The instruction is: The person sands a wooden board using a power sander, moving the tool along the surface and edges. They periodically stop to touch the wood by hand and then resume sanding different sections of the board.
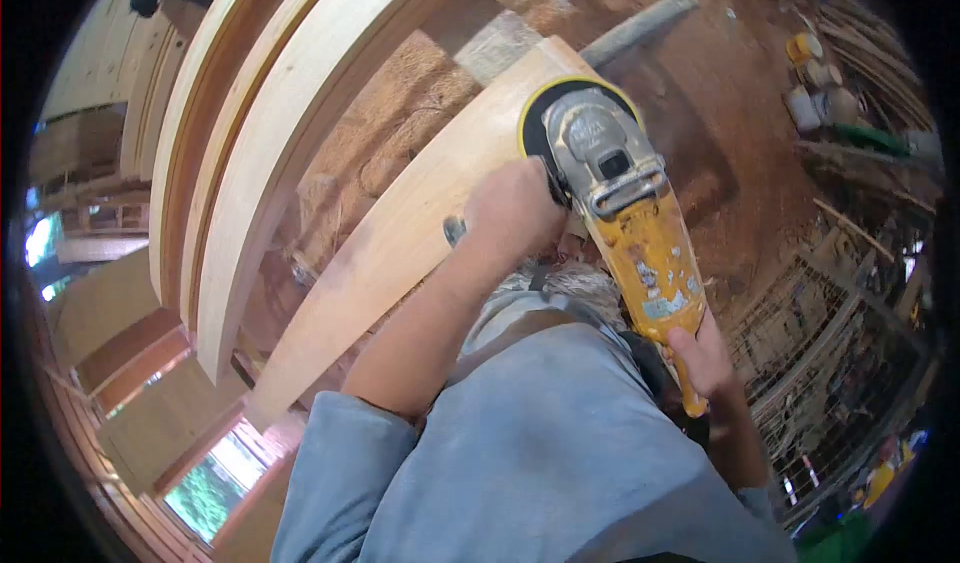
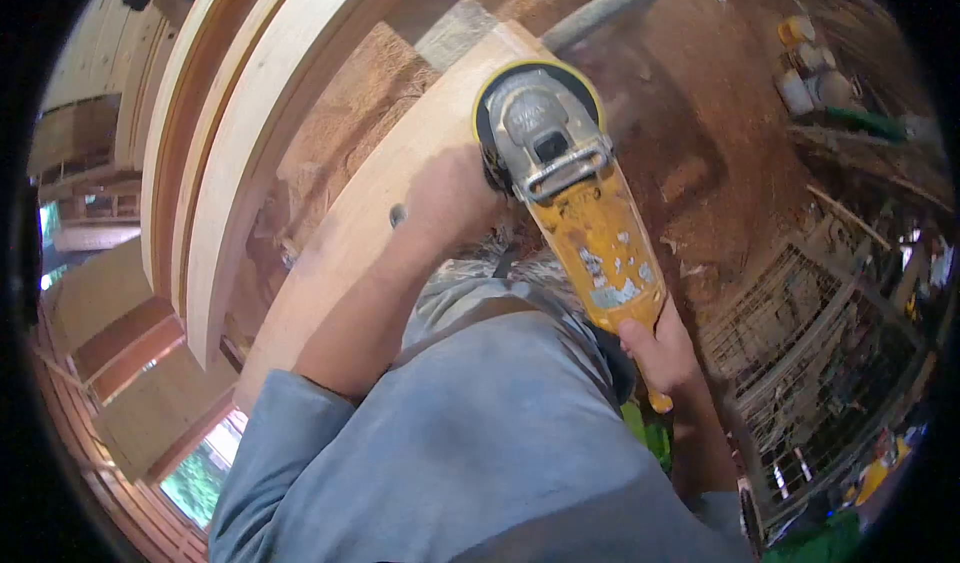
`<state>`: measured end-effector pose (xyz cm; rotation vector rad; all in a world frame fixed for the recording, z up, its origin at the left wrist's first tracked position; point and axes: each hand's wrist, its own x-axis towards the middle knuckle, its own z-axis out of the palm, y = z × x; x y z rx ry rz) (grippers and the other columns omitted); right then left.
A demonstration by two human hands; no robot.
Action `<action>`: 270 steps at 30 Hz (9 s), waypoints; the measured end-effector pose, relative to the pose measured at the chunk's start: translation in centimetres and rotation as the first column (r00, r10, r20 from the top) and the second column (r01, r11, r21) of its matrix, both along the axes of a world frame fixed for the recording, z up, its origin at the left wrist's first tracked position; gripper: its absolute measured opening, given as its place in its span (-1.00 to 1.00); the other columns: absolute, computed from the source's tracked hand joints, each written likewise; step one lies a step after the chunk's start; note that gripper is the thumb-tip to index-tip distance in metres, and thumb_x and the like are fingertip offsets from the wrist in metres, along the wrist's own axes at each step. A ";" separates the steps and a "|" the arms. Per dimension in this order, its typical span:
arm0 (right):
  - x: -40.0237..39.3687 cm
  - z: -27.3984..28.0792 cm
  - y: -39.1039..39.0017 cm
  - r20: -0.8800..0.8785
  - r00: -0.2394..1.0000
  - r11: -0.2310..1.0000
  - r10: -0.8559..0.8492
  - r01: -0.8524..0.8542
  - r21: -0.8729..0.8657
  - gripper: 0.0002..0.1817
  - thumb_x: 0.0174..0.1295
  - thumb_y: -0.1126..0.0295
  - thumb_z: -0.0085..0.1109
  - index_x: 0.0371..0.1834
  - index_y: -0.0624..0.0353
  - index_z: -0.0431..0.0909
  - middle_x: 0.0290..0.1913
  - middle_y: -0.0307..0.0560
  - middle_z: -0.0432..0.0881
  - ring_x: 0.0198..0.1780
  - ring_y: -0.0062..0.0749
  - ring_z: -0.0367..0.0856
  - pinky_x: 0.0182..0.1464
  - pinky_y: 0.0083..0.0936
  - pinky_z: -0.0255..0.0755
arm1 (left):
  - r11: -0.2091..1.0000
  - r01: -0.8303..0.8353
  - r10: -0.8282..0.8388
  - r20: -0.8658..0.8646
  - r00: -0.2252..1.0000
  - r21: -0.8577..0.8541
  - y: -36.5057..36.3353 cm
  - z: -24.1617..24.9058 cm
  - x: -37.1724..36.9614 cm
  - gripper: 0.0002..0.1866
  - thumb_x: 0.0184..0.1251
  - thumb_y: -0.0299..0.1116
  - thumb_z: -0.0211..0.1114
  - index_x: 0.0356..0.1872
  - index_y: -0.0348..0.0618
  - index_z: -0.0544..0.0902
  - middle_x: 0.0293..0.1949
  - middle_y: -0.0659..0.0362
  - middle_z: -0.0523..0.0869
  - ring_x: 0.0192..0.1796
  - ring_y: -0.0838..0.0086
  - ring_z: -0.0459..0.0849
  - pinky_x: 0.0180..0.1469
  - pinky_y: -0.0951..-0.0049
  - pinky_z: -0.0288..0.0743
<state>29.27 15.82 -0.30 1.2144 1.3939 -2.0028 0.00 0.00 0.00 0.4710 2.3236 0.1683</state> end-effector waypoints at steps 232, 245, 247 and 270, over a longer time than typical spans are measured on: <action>-8.0 5.8 25.2 -0.032 0.438 0.428 0.898 -0.855 0.292 0.05 0.29 -0.22 0.31 0.55 0.42 0.13 0.29 0.54 0.56 0.34 0.21 0.59 0.37 -0.12 0.45 | 0.048 -0.772 0.931 0.251 0.264 0.634 3.6 3.0 19.9 -0.81 0.47 -0.36 0.43 -0.22 -0.32 0.74 -0.36 0.31 0.66 -0.34 0.66 0.52 -0.27 0.58 0.35; 1.5 3.5 47.8 -0.122 0.943 0.944 0.309 -0.288 0.160 -0.13 0.34 0.08 0.38 0.58 0.26 0.18 0.17 0.01 0.62 0.04 -0.34 0.63 0.12 -0.39 0.54 | 0.535 -0.531 0.637 0.099 0.765 0.658 35.1 1.6 7.8 -0.66 0.24 -0.20 0.59 -0.29 -0.32 0.74 -0.39 0.16 0.77 -0.30 0.54 0.67 -0.18 0.43 0.57; 1.5 3.4 49.2 -0.154 0.972 0.983 0.179 -0.169 0.077 -0.18 0.38 0.11 0.35 0.58 0.24 0.19 0.07 -0.10 0.62 -0.13 -0.48 0.61 -0.05 -0.48 0.57 | 0.491 -0.598 0.612 0.237 0.755 0.633 38.6 1.0 5.9 -0.62 0.23 -0.14 0.60 -0.30 -0.32 0.73 -0.41 0.11 0.77 -0.33 0.47 0.68 -0.20 0.38 0.58; -9.1 0.9 56.1 -0.344 0.882 0.945 0.323 -0.317 0.076 -0.39 0.57 0.03 0.09 0.51 0.17 0.28 0.12 -0.13 0.60 0.05 -0.46 0.61 0.08 -0.41 0.53 | 0.672 -0.485 0.650 -0.133 0.748 0.559 41.4 3.9 -2.9 -0.29 0.05 0.26 0.57 -0.27 -0.38 0.78 -0.13 -0.23 0.76 -0.02 0.00 0.75 0.08 0.12 0.61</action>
